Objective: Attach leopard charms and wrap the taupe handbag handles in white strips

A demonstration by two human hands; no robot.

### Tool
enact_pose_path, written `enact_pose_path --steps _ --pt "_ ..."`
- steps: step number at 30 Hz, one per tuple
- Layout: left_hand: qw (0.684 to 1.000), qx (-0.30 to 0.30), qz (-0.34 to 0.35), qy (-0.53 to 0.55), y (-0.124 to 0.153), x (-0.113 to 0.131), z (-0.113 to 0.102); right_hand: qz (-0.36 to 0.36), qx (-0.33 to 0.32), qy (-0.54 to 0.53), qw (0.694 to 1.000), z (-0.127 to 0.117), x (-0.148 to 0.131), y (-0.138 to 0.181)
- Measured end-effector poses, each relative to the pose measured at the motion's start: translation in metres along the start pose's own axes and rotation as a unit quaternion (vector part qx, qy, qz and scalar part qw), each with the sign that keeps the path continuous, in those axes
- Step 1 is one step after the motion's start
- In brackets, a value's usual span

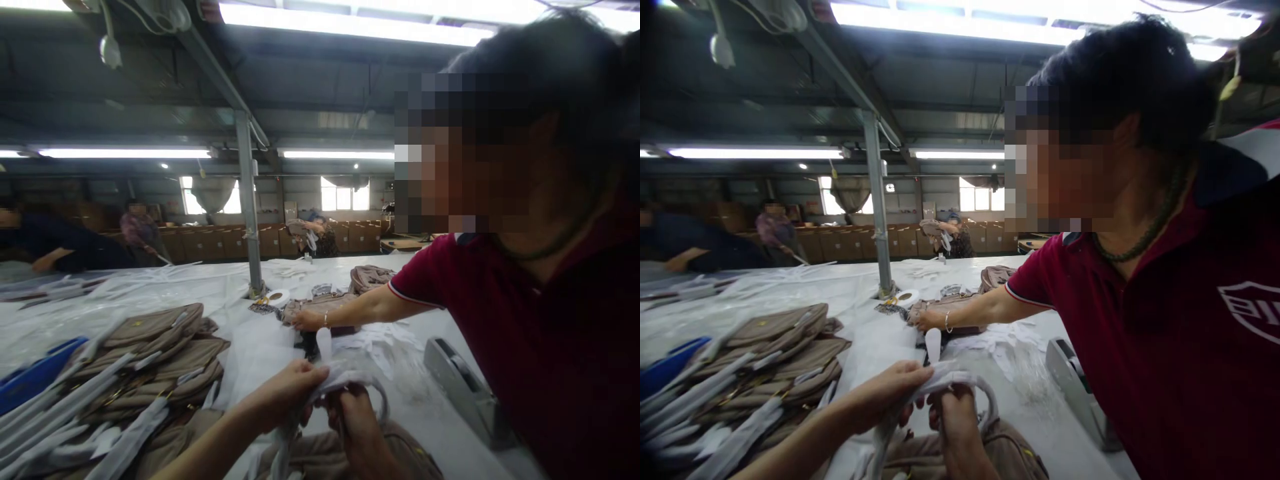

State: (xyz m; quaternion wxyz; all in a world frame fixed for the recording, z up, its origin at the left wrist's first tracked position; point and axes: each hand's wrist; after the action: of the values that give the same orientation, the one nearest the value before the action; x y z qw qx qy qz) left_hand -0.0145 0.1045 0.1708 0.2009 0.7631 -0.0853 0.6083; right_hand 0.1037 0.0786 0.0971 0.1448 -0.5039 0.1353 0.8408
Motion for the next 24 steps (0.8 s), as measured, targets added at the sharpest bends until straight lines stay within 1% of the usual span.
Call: enact_pose_path --steps 2,5,8,10,13,15,17,19,20,21,22,24 --pt "0.999 0.038 0.002 0.007 -0.001 0.0 -0.003 0.007 -0.015 0.028 0.999 -0.005 0.001 0.001" --pt "0.998 0.039 0.032 0.024 -0.007 0.0 -0.005 0.022 -0.049 0.052 0.997 -0.015 0.001 0.003" --pt "0.997 0.058 0.03 0.035 -0.014 0.003 -0.005 0.006 -0.023 0.046 0.999 -0.023 -0.002 0.01" --pt "0.997 0.07 0.019 0.042 -0.016 0.005 -0.005 -0.021 -0.034 0.032 0.999 -0.026 -0.007 0.015" --pt "0.996 0.07 0.014 0.056 -0.014 0.009 -0.004 -0.063 -0.098 -0.014 0.993 -0.029 -0.015 0.021" --pt "0.996 0.068 0.02 0.061 -0.013 0.011 -0.004 -0.1 -0.122 -0.014 0.987 -0.03 -0.023 0.021" --pt "0.995 0.071 0.035 0.063 -0.014 0.011 -0.003 -0.152 -0.115 0.045 0.981 -0.029 -0.033 0.018" --pt "0.993 0.08 0.061 0.062 -0.017 0.011 -0.001 -0.214 -0.083 0.115 0.967 -0.026 -0.046 0.013" --pt "0.991 0.087 0.078 0.061 -0.019 0.011 0.0 -0.233 -0.068 0.135 0.961 -0.023 -0.053 0.01" --pt "0.989 0.095 0.097 0.059 -0.021 0.012 0.001 -0.238 -0.058 0.139 0.96 -0.019 -0.06 0.008" --pt "0.986 0.106 0.115 0.057 -0.023 0.013 0.002 -0.227 -0.055 0.13 0.964 -0.014 -0.066 0.006" --pt "0.979 0.13 0.146 0.051 -0.026 0.016 0.002 -0.169 -0.064 0.093 0.979 -0.003 -0.074 0.002"
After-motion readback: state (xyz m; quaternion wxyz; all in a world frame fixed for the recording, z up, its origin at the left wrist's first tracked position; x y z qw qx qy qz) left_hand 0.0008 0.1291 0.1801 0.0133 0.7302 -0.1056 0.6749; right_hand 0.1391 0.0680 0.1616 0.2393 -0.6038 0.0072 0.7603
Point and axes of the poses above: each hand's wrist, its own y-axis away from the middle knuckle, its own z-axis out of the palm, x = y × z, and after that the axes turned 14 degrees about x, right-handed
